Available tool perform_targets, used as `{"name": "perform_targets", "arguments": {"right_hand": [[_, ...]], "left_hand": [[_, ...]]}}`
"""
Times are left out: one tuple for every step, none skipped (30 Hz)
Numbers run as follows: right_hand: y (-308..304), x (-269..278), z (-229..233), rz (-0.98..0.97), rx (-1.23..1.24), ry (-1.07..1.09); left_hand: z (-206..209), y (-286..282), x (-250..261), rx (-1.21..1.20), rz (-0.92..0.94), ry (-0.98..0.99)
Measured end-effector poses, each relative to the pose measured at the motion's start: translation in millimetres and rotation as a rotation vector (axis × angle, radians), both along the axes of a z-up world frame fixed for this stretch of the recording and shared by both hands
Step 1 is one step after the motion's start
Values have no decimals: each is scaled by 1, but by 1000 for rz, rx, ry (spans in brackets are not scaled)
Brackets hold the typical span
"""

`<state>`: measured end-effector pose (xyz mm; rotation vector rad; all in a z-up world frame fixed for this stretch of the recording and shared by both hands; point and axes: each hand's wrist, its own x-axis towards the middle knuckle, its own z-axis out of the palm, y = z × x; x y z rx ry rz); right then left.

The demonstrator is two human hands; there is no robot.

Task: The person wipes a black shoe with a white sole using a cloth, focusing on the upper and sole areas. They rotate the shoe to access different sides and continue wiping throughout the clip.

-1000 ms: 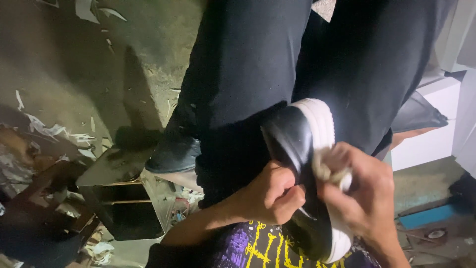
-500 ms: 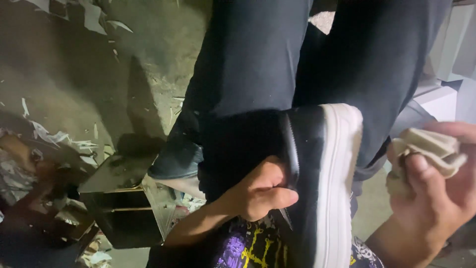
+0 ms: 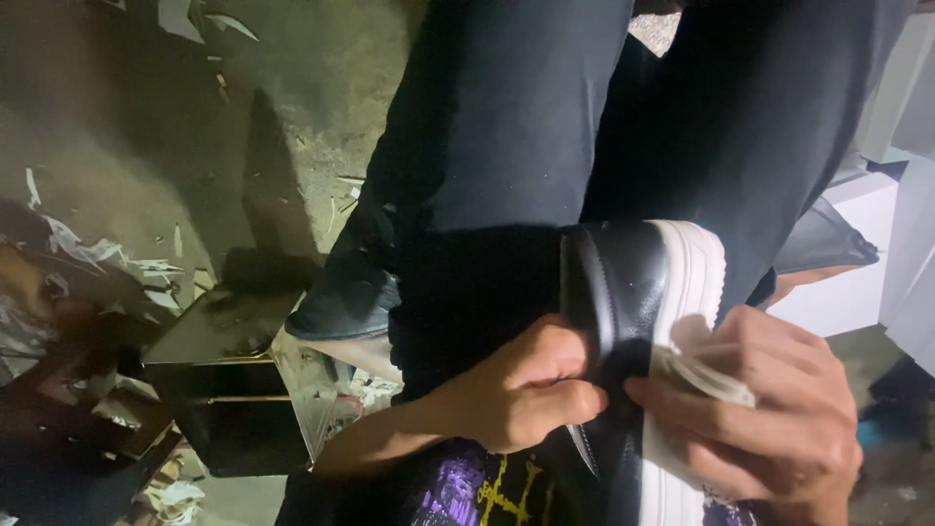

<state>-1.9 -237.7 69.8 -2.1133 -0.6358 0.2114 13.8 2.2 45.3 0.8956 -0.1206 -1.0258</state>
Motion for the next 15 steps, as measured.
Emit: {"name": "perform_targets", "arguments": {"right_hand": [[-2, 3, -1, 55, -20, 8], [-4, 4, -2, 106, -41, 20], [-4, 6, -2, 106, -41, 20], [-4, 9, -1, 114, -26, 4], [-3, 12, 0, 123, -11, -11], [-4, 13, -1, 125, -13, -13], [-5, 13, -2, 135, 18, -34], [-6, 13, -3, 144, 50, -55], [-6, 14, -2, 146, 48, -55], [-5, 15, -2, 148, 44, -94], [-4, 16, -2, 150, 40, -133], [0, 18, -1, 151, 41, -132], [3, 21, 0, 131, 71, -155], [7, 23, 1, 109, 101, -179], [7, 21, 1, 109, 102, -178]], "left_hand": [[-4, 1, -6, 141, -35, -84], [-8, 1, -13, 281, -74, -164], [-2, 1, -5, 281, -74, -164], [4, 0, 3, 198, -54, -116], [9, -1, 11, 116, -33, -68], [4, 1, 0, 114, -31, -69], [-1, 3, -10, 206, -52, -72], [-7, 5, -21, 298, -73, -73], [-2, 3, -13, 296, -71, -73], [2, 2, -4, 246, -73, -99], [6, 1, 4, 196, -74, -124], [1, 2, -6, 196, -73, -122], [-3, 3, -16, 259, -62, -136], [-9, 4, -27, 322, -53, -149], [-6, 3, -22, 322, -53, -148]]}}
